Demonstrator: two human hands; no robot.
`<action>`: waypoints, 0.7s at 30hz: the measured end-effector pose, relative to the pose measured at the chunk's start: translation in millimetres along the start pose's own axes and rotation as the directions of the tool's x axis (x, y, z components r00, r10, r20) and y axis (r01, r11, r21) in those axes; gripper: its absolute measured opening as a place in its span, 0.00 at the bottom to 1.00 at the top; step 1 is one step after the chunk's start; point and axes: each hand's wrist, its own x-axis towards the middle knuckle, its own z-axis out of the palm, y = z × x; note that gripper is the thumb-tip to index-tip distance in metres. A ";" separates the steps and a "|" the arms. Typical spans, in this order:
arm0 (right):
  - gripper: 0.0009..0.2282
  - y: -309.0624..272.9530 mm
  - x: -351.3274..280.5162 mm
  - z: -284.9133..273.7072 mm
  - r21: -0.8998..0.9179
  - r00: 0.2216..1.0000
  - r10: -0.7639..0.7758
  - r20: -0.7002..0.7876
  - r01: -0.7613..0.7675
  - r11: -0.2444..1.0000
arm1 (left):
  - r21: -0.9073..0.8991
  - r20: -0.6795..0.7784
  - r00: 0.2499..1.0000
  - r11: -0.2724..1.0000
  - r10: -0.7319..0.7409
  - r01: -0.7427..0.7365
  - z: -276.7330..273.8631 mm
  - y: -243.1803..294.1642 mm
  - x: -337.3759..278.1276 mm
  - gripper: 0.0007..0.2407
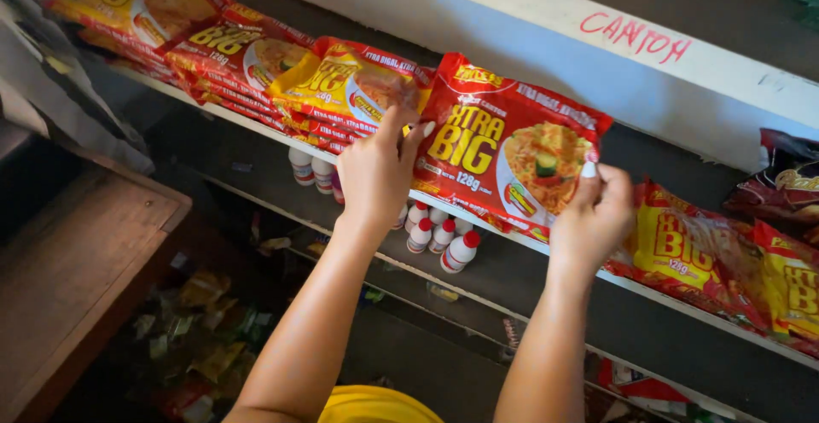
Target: Organizing and restocking packets of instant noodles on a store shelf.
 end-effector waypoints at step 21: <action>0.05 15.9 23.9 51.2 -0.233 0.988 0.119 0.099 -0.094 0.968 | 0.206 0.069 0.997 0.977 0.042 -0.055 25.4 -26.2 51.3 0.08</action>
